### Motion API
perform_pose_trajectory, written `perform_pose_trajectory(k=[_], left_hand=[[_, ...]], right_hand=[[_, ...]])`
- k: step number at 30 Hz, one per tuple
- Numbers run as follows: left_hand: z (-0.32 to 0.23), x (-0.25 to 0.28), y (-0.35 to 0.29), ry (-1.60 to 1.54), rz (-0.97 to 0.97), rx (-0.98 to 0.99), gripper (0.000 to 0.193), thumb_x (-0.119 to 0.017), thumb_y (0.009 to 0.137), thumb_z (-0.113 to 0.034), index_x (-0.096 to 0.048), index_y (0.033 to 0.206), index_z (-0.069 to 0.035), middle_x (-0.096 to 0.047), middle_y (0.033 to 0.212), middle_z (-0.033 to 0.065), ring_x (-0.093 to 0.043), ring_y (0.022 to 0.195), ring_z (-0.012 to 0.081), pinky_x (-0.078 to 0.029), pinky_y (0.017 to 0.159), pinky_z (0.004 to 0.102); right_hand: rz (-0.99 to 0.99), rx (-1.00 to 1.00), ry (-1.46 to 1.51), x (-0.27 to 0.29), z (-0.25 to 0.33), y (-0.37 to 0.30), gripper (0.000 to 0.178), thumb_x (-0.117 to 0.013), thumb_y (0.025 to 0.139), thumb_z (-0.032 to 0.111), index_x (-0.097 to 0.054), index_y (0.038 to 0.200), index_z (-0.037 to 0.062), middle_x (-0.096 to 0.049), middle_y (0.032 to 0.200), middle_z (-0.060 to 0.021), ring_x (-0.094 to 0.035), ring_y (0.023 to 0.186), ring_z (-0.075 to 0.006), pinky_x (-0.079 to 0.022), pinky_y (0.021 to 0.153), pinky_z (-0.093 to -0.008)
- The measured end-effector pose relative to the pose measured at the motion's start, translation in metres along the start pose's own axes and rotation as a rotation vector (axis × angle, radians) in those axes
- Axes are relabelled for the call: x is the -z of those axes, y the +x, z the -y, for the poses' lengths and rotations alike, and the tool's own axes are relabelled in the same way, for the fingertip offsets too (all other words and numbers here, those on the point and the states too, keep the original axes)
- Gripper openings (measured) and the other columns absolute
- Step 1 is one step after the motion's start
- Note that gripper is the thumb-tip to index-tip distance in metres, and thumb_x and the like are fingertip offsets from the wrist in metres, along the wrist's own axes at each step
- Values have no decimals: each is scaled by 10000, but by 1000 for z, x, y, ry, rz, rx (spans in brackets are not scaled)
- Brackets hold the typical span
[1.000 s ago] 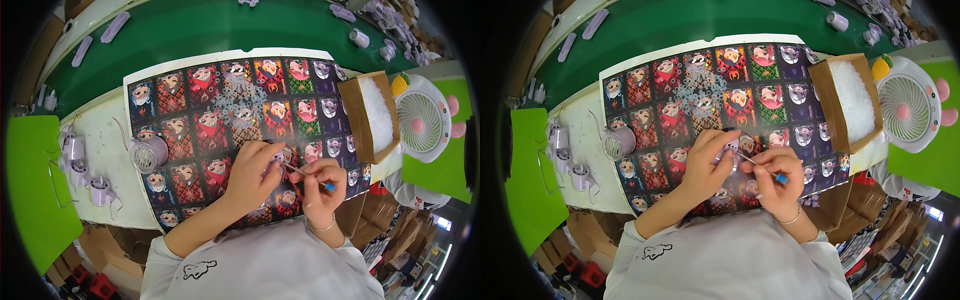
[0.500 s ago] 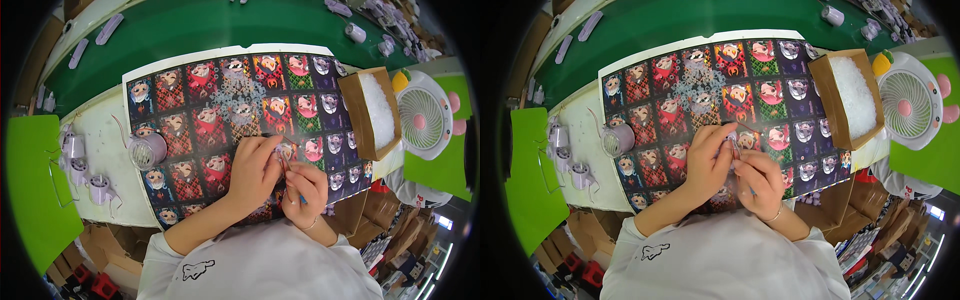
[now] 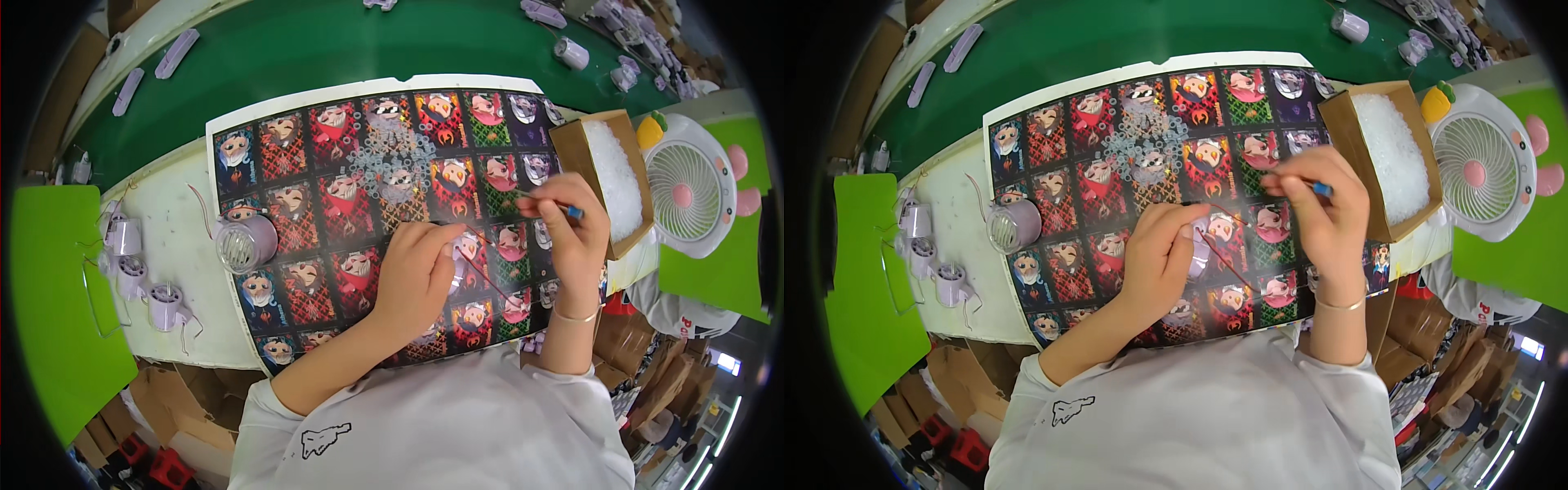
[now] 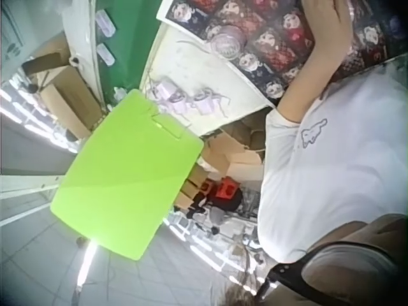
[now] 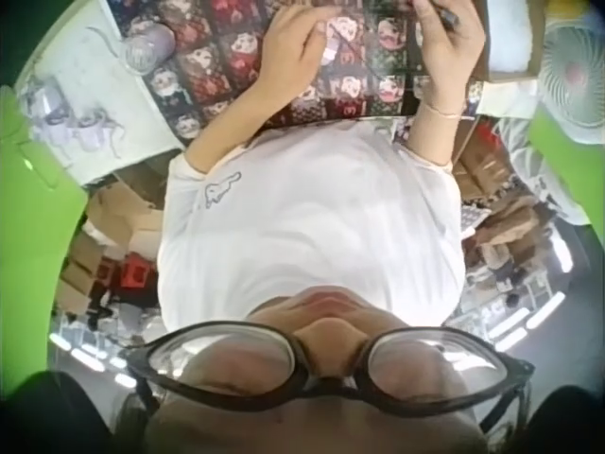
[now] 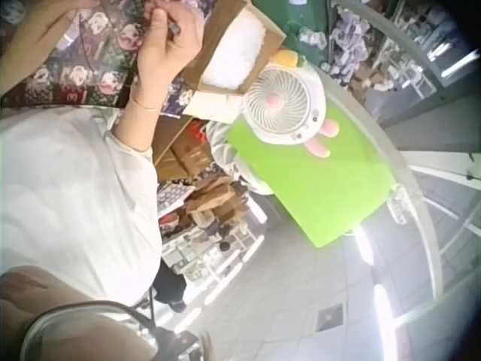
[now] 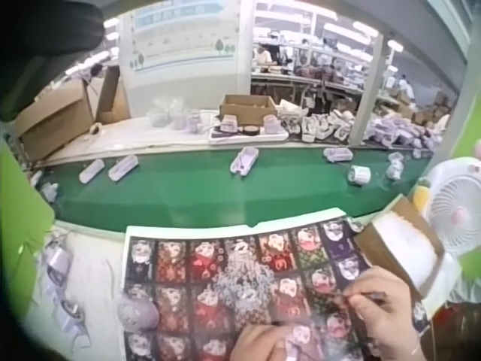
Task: The person picks up a motor and a small plastic ring, slides the ring onto the motor wires, and uses a tool to push it into the motor housing. After repeating this process for several motors, they place the finished components onto a conveyor belt.
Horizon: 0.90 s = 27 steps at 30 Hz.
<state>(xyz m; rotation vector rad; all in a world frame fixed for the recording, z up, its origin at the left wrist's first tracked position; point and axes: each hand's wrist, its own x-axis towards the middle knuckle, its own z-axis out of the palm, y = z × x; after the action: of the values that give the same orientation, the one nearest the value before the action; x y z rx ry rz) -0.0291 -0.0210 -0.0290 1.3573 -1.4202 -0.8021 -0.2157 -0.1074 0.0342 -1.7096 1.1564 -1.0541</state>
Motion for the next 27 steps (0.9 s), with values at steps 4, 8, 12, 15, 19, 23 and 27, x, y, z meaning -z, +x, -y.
perform_pose_trajectory(k=[4,8,12,15,19,23,27], left_hand=[[-6,4,-7,-41,42,9,353,-504,902,19,-587,1242,-24,-578,1051,151,-550,989,293,-440,875,360],[-8,21,-24,-309,153,364,374,-476,957,6,-529,1324,-36,-575,1108,50,-538,1024,160,-422,932,295],[-20,39,-36,-734,50,593,203,-509,973,0,-639,1129,2,-641,1079,85,-570,1014,155,-433,933,284],[-9,52,-53,-404,17,116,235,-548,917,68,-655,1091,-48,-650,1007,83,-598,889,179,-462,776,293],[-19,58,-40,141,23,-358,335,-647,709,96,-667,1016,-36,-667,931,89,-603,867,276,-481,746,359],[-13,50,-29,118,2,-336,356,-669,691,67,-655,1036,-18,-666,928,82,-604,853,278,-488,726,378],[-20,47,-24,97,-6,-241,329,-661,763,69,-641,1083,-2,-688,916,90,-604,851,266,-487,740,376]], right_hand=[[101,132,-759,8,-31,-33,218,-612,815,-73,-654,1019,-10,-605,1156,-196,-618,1034,-361,-511,875,-378],[102,307,-589,-15,-5,-71,353,-714,735,55,-660,1082,35,-576,1202,-180,-539,1108,-374,-443,927,-450],[413,242,-236,-52,18,-58,361,-702,740,-3,-630,1092,32,-613,1108,-138,-584,1001,-323,-457,917,-434],[557,122,120,-48,-1,-23,331,-543,751,-114,-652,1020,45,-688,1038,-134,-654,919,-295,-526,788,-401],[336,297,-356,-72,-19,21,177,-579,757,-84,-630,900,6,-625,912,-134,-605,842,-324,-501,706,-390],[392,478,-662,-84,-35,22,98,-603,775,37,-564,859,6,-527,871,-136,-549,860,-319,-493,742,-402],[322,504,-782,-85,-34,13,157,-625,785,-52,-558,915,3,-523,908,-175,-552,872,-356,-479,715,-404]])
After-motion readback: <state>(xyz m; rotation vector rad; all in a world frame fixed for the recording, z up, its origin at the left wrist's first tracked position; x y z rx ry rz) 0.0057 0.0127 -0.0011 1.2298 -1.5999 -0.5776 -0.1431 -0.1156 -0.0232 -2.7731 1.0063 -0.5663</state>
